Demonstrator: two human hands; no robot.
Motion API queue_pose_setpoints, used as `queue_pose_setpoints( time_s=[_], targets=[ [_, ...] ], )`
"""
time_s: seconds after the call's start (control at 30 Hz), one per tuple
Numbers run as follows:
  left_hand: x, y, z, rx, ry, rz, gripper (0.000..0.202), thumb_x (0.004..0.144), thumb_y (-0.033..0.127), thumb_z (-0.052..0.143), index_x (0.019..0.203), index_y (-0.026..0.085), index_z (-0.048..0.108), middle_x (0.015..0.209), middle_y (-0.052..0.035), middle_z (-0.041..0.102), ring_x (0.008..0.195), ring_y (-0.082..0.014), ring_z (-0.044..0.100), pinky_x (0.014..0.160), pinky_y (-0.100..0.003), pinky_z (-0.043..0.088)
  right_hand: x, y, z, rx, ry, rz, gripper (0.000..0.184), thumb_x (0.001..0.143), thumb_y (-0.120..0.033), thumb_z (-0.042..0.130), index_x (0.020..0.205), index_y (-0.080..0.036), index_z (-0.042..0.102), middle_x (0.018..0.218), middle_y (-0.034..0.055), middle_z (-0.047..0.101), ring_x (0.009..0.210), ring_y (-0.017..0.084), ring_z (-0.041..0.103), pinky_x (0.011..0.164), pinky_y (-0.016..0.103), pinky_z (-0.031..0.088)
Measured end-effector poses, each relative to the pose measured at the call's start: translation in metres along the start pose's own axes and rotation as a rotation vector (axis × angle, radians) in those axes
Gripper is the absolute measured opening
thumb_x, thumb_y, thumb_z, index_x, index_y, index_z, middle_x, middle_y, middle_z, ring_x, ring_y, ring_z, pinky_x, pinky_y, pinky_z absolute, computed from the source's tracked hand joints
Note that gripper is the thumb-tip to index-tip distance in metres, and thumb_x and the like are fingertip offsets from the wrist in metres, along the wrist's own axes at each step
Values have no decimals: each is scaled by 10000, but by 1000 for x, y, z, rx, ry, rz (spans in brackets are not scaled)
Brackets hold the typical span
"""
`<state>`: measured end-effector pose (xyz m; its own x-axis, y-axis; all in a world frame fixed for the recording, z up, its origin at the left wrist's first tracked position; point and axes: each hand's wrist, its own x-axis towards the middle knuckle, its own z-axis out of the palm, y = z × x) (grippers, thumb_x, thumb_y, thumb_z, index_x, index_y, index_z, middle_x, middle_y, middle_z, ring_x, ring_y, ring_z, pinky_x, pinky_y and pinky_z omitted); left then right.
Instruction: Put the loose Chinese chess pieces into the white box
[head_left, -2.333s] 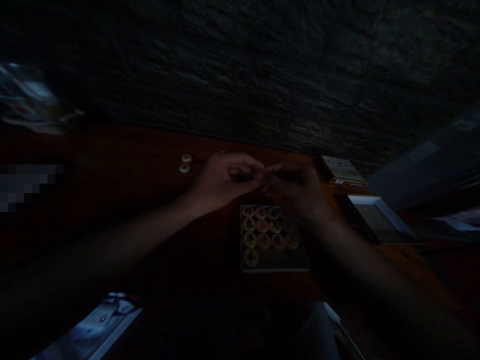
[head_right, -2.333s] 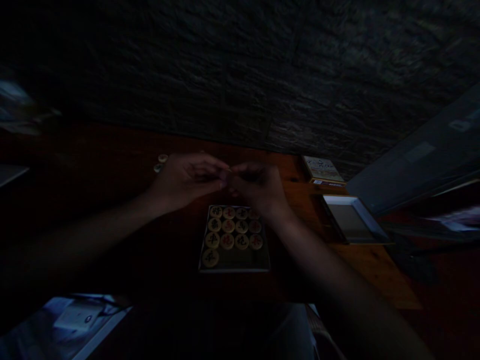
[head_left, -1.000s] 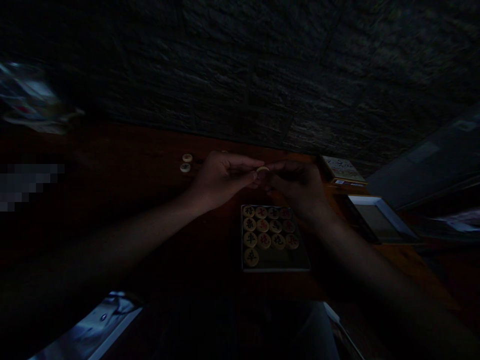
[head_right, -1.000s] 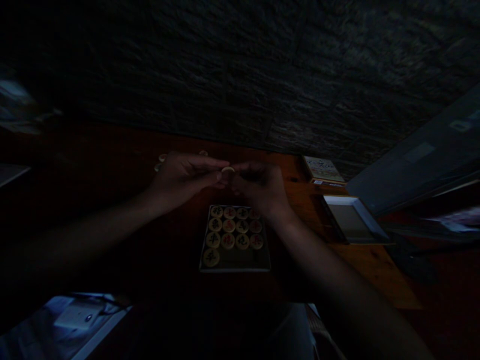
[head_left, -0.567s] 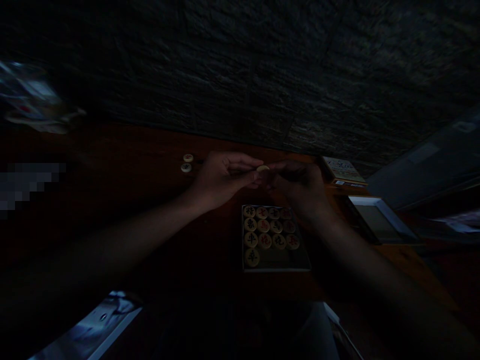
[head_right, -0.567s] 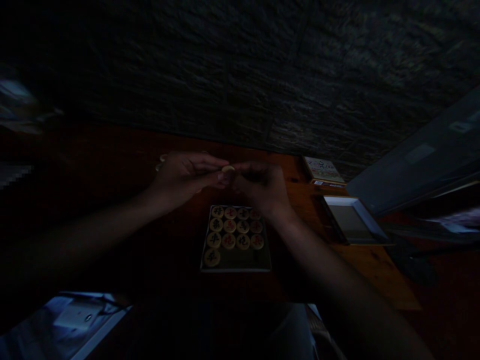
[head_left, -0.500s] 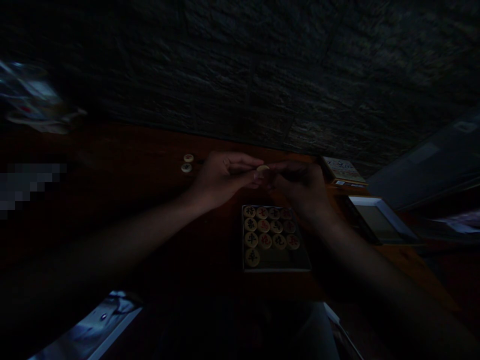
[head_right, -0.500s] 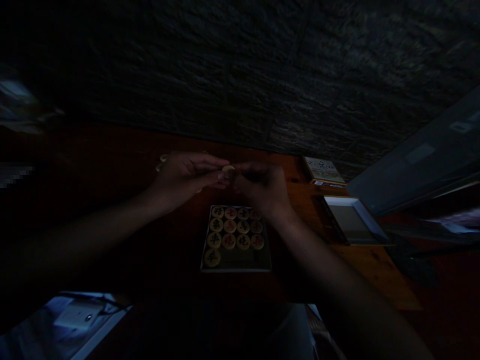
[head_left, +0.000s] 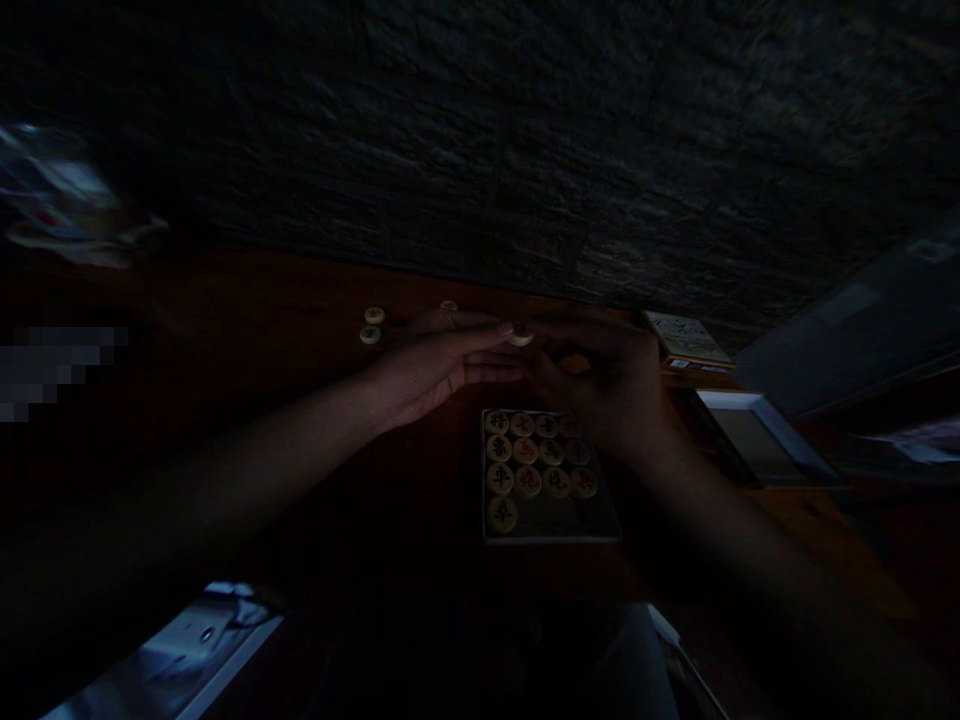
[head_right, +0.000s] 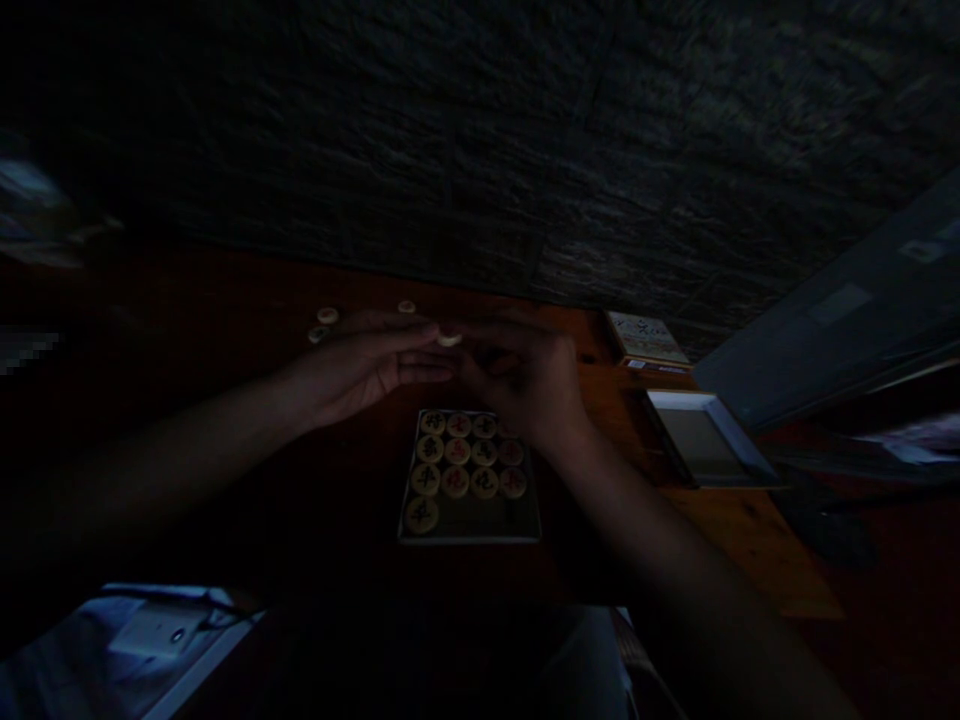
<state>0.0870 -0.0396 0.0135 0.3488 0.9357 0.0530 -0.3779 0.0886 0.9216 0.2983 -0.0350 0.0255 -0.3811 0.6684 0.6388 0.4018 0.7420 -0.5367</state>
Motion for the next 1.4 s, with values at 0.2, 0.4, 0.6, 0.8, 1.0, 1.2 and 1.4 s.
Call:
queue_pose_setpoints(
  time_s=[0.2, 0.4, 0.6, 0.8, 1.0, 1.2, 1.4],
  targets=[
    [1, -3, -4, 100, 15, 69, 184, 866, 298, 876, 1003, 177, 855, 1112, -110, 839, 988, -223, 810, 943, -357, 654, 1, 4, 0, 20, -4, 44, 224, 908, -327, 811, 1119, -262, 851, 940, 40, 801, 710, 174, 694, 648, 307, 555],
    [1, -5, -2, 191, 23, 119, 167, 889, 290, 839, 1006, 172, 824, 1070, -88, 834, 943, -204, 809, 864, -324, 660, 3, 2, -4, -39, -87, -42, 283, 901, -314, 806, 1172, -236, 838, 905, 50, 747, 740, 183, 684, 693, 321, 553],
    [-1, -2, 5, 382, 126, 141, 98, 971, 182, 691, 1037, 148, 756, 940, -54, 806, 767, -137, 776, 738, -252, 639, 3, 0, -6, 18, -176, 8, 201, 894, -251, 770, 1085, -222, 821, 924, 45, 764, 756, 169, 709, 665, 283, 555],
    [-4, 4, 5, 453, 75, 102, 444, 949, 260, 757, 1356, 140, 627, 924, -65, 818, 643, -141, 750, 642, -257, 602, 0, 4, -2, 168, -176, 79, 226, 847, -240, 855, 1050, -197, 764, 999, 55, 785, 831, 183, 750, 733, 293, 605],
    [-4, 6, 4, 439, 98, 95, 571, 842, 313, 875, 1341, 154, 647, 807, -36, 810, 635, -172, 759, 605, -255, 572, -4, -1, 2, 296, -174, 118, 441, 831, -248, 887, 1232, -207, 708, 1007, 37, 801, 831, 181, 770, 747, 287, 615],
    [-7, 6, 5, 538, 104, 150, 588, 813, 290, 898, 1326, 139, 652, 725, -25, 790, 630, -184, 766, 570, -236, 549, 1, -13, -7, 21, -283, 79, 180, 838, -186, 807, 1017, -183, 811, 971, 56, 811, 818, 193, 765, 721, 274, 588],
    [-8, 8, 12, 456, 109, 153, 395, 944, 433, 762, 1220, 162, 681, 731, -20, 770, 621, -178, 758, 556, -237, 557, 2, -44, -25, -79, -351, 183, 251, 730, -72, 767, 945, -186, 827, 899, 24, 833, 697, 163, 751, 625, 233, 551]
  ],
)
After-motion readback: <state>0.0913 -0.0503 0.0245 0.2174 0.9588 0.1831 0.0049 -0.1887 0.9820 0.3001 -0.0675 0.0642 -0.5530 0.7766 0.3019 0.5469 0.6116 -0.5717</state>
